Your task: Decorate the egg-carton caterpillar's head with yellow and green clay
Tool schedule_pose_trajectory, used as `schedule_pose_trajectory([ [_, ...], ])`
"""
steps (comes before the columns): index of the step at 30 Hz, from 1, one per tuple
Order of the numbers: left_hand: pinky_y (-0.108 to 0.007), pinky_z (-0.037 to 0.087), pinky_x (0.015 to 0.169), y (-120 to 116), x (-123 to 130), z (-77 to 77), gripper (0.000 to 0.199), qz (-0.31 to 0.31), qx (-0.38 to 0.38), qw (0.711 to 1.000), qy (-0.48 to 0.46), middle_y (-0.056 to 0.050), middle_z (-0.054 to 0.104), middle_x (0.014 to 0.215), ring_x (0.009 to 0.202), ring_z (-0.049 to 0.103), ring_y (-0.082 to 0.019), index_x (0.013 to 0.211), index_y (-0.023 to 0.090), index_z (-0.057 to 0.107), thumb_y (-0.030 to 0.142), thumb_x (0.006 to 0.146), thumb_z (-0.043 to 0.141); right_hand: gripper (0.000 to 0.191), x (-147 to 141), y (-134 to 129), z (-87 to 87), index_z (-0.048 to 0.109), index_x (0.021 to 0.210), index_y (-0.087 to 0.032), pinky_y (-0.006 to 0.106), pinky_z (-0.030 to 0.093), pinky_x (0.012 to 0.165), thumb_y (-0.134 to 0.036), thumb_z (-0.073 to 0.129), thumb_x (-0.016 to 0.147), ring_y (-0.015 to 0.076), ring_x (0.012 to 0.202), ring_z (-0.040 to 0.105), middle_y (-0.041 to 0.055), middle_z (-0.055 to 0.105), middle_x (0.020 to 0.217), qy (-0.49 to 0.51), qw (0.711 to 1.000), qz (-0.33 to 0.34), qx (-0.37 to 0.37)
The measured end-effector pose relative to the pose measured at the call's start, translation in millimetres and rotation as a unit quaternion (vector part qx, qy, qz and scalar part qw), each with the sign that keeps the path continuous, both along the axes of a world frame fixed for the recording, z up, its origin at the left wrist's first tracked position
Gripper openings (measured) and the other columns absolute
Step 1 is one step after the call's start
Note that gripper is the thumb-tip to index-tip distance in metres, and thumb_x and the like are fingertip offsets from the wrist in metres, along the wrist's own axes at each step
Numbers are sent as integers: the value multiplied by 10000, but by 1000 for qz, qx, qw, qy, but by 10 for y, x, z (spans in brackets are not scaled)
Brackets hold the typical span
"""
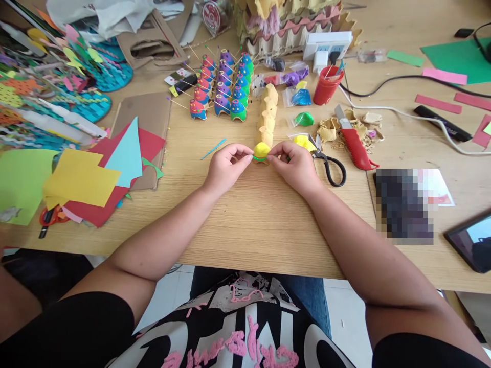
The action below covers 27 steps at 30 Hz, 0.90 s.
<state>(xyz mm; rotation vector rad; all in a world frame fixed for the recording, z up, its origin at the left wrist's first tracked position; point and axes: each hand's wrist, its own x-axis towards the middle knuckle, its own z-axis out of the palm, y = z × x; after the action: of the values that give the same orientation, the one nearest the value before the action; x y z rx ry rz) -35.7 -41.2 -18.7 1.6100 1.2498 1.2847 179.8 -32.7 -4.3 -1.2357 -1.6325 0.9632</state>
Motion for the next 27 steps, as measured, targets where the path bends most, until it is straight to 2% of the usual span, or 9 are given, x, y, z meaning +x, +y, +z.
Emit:
schedule_pose_trajectory([
  [7, -293, 542, 850, 3, -16, -26, 103, 19, 8, 999, 30, -19, 831, 917, 848, 709, -151, 900, 214, 805, 152, 875, 727, 271, -10, -8, 33, 746, 823, -221, 321, 351, 610, -453, 881, 865, 127, 644, 444, -18, 594, 684, -10, 1000, 0, 5],
  [15, -277, 537, 820, 14, -14, -53, 131, 19, 11, 999, 50, -17, 834, 923, 848, 732, -131, 926, 196, 794, 95, 879, 725, 161, -16, 9, 27, 743, 820, -214, 319, 335, 598, -305, 871, 854, 118, 617, 416, -33, 561, 648, -42, 999, -3, 7],
  [22, -272, 552, 829, 28, -7, -82, 180, 29, 12, 997, 71, -1, 830, 935, 868, 750, -120, 947, 203, 770, 42, 894, 709, 181, -42, -19, 84, 705, 830, -228, 324, 382, 619, -309, 862, 870, 129, 628, 441, -35, 547, 653, -71, 997, -17, 2],
  [27, -262, 566, 824, 48, -3, -103, 186, 36, 8, 996, 77, 5, 831, 935, 864, 756, -114, 958, 207, 765, 37, 894, 723, 123, -52, -15, 77, 703, 832, -230, 331, 406, 646, -189, 816, 856, 134, 641, 459, -31, 567, 681, -79, 997, -20, -2],
])
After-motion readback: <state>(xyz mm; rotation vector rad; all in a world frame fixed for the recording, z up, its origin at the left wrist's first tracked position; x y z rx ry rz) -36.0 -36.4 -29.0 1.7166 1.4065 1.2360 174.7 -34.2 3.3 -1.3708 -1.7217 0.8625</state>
